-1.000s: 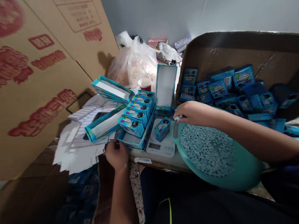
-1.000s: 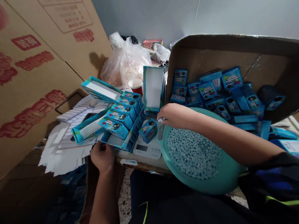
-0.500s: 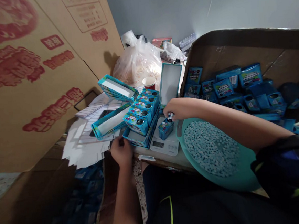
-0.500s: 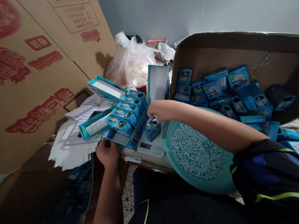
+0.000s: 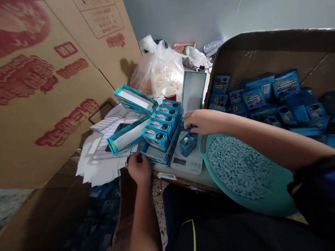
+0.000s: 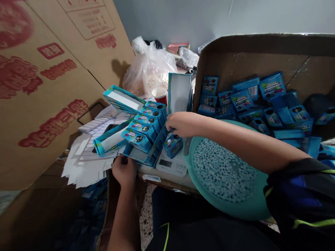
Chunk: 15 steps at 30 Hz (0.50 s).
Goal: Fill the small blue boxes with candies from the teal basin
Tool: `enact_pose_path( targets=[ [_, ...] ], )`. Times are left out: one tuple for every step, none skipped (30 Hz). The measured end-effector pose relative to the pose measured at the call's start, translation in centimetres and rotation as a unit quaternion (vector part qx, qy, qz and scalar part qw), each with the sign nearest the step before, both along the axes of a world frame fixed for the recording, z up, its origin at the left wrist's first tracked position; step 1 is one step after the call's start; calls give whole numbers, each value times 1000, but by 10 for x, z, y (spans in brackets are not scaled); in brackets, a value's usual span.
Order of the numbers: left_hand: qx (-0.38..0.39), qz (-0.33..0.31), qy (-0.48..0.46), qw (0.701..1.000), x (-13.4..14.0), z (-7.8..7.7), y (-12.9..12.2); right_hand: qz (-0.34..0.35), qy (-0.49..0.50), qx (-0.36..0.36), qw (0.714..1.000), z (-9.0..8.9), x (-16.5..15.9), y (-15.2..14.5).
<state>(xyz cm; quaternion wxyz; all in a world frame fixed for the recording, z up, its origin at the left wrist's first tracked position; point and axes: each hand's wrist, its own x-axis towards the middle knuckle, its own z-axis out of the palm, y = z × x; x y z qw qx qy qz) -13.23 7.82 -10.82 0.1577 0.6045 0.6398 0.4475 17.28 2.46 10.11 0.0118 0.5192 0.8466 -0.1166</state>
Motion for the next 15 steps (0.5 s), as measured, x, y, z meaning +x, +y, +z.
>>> enact_pose_path(
  targets=[
    [2, -2, 1, 1000, 0, -1, 0, -4, 3, 4, 1000, -2, -1, 0],
    [3, -3, 2, 1000, -1, -2, 0, -10, 8, 5, 1000, -4, -2, 0],
    [4, -3, 2, 1000, -1, -4, 1, -17, 14, 7, 1000, -7, -4, -1],
    [4, -3, 2, 1000, -2, -5, 1, -25, 19, 11, 999, -10, -7, -1],
    [4, -3, 2, 1000, -2, -6, 2, -35, 22, 17, 999, -13, -10, -1],
    [3, -3, 2, 1000, -3, -7, 2, -44, 24, 22, 998, -17, -12, -1],
    [2, -4, 3, 1000, -3, -7, 2, -54, 25, 27, 998, -20, -14, -1],
    [1, -5, 3, 1000, -4, -7, 2, -63, 27, 28, 997, -23, -15, -1],
    [0, -6, 3, 1000, -4, -7, 2, -70, 28, 24, 997, -24, -14, -1],
    [0, -7, 3, 1000, -4, -7, 2, -78, 27, 14, 996, -25, -11, 0],
    [-1, -7, 2, 1000, -4, -6, 2, -88, 21, 1, 996, -24, -7, 0],
    [-1, -6, 1, 1000, -4, -6, 2, -98, 16, -13, 995, -22, -2, 1],
    [-1, -6, 0, 1000, -4, -6, 2, -108, 12, -25, 994, -20, 5, 2],
    [-2, -6, -2, 1000, -3, -5, 2, -117, 12, -34, 992, -17, 11, 4],
    [-4, -6, -5, 1000, -3, -5, 1, -124, 19, -40, 991, -14, 17, 7]
  ],
)
